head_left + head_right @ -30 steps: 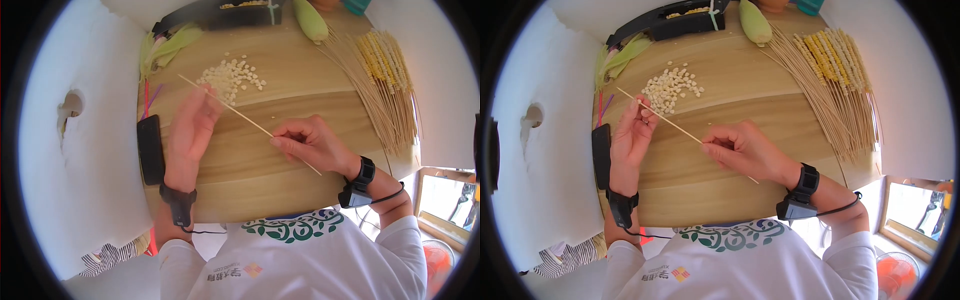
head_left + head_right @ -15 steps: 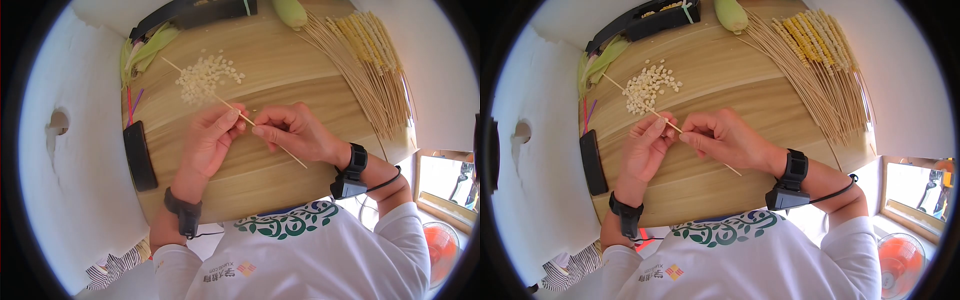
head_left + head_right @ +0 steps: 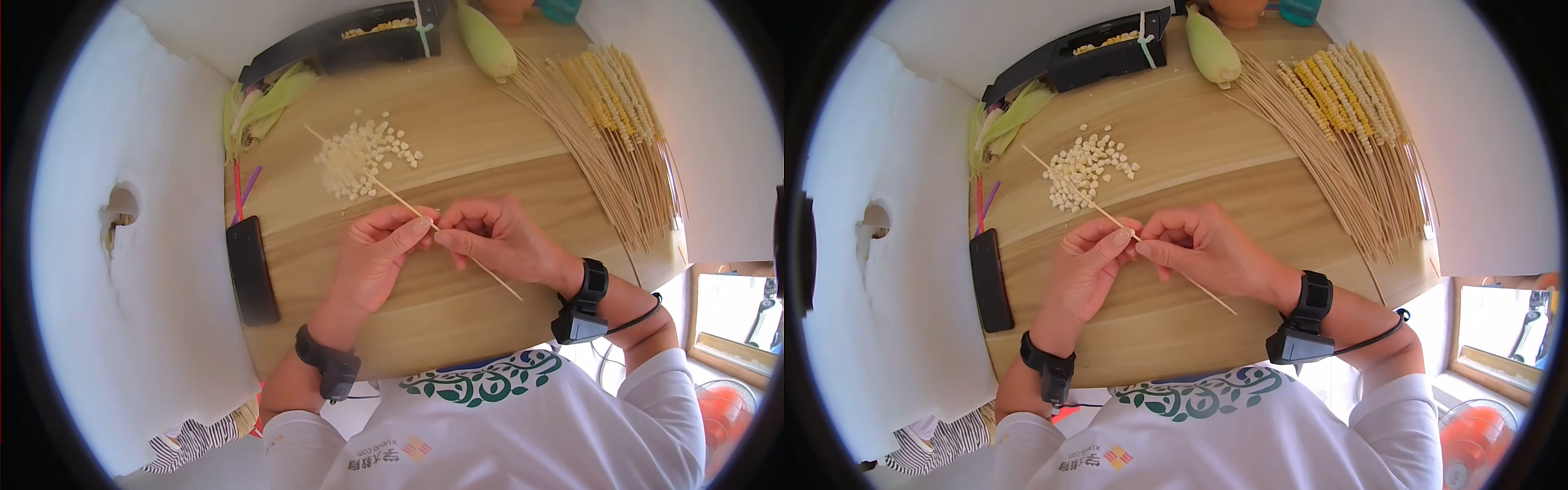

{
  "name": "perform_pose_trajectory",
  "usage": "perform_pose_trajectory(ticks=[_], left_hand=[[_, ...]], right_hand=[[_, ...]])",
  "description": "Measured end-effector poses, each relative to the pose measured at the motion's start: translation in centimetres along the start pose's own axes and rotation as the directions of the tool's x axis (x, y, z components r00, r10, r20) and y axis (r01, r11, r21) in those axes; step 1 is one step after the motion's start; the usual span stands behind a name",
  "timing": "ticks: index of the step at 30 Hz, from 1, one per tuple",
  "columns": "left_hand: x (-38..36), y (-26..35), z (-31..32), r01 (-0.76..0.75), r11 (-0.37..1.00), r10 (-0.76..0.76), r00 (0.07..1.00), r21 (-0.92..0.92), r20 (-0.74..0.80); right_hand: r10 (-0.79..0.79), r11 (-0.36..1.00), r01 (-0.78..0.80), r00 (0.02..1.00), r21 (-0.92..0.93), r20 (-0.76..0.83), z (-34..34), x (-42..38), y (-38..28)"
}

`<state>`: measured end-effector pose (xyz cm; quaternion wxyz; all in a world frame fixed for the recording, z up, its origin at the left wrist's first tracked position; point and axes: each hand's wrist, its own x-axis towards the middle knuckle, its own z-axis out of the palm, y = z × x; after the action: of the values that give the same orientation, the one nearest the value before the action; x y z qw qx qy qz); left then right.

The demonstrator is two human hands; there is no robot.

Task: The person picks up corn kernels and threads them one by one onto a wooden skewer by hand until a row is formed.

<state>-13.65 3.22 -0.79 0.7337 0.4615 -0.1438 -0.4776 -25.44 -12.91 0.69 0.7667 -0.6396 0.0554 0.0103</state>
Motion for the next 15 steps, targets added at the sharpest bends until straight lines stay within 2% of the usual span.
perform_pose_trajectory(ticks=[2, 4, 6, 7, 9, 10, 12, 13, 15], left_hand=[[-0.2, 0.3, 0.3, -0.002, 0.999, 0.003, 1.0, 0.037, -0.01], [0.0, 1.5, 0.3, -0.077, 0.927, 0.127, 0.985, 0.366, -0.114], [0.4, 2.6, -1.3, -0.176, 0.807, 0.333, 0.924, 0.563, -0.189], [0.7, 3.1, -2.8, -0.167, 0.81, 0.326, 0.925, 0.563, -0.196], [1.0, 4.0, -5.7, -0.136, 0.467, 0.575, 0.797, 0.874, -0.184], [0.9, 4.3, -6.2, -0.131, 0.468, 0.573, 0.798, 0.874, -0.188], [0.8, 4.7, -6.6, -0.054, 0.23, 0.581, 0.808, 0.972, -0.093], [0.8, 4.6, -6.6, -0.05, 0.232, 0.58, 0.809, 0.971, -0.097], [0.9, 4.2, -6.3, -0.091, 0.145, 0.51, 0.86, 0.985, 0.004]], right_hand=[[0.017, 0.998, -0.016, 1.0, 0.054, -0.012, -0.1, 0.0, 0.3], [0.002, 0.996, 0.002, 0.999, 0.086, -0.041, -0.4, 0.0, 0.6], [0.023, 0.997, -0.02, 0.999, 0.075, -0.046, -0.6, -0.1, 0.1], [0.039, 0.998, -0.036, 0.998, 0.059, -0.051, -0.7, -0.1, 0.0], [0.042, 0.998, -0.039, 0.998, 0.056, -0.051, -0.8, -0.1, 0.2], [0.04, 0.998, -0.037, 0.998, 0.048, -0.055, -0.8, 0.0, 0.3], [0.04, 0.998, -0.037, 0.998, 0.052, -0.056, -0.8, 0.1, 0.5], [0.036, 0.998, -0.033, 0.998, 0.053, -0.06, -0.8, 0.1, 0.6], [0.036, 0.998, -0.033, 0.998, 0.051, -0.056, -0.9, 0.1, 0.6]])
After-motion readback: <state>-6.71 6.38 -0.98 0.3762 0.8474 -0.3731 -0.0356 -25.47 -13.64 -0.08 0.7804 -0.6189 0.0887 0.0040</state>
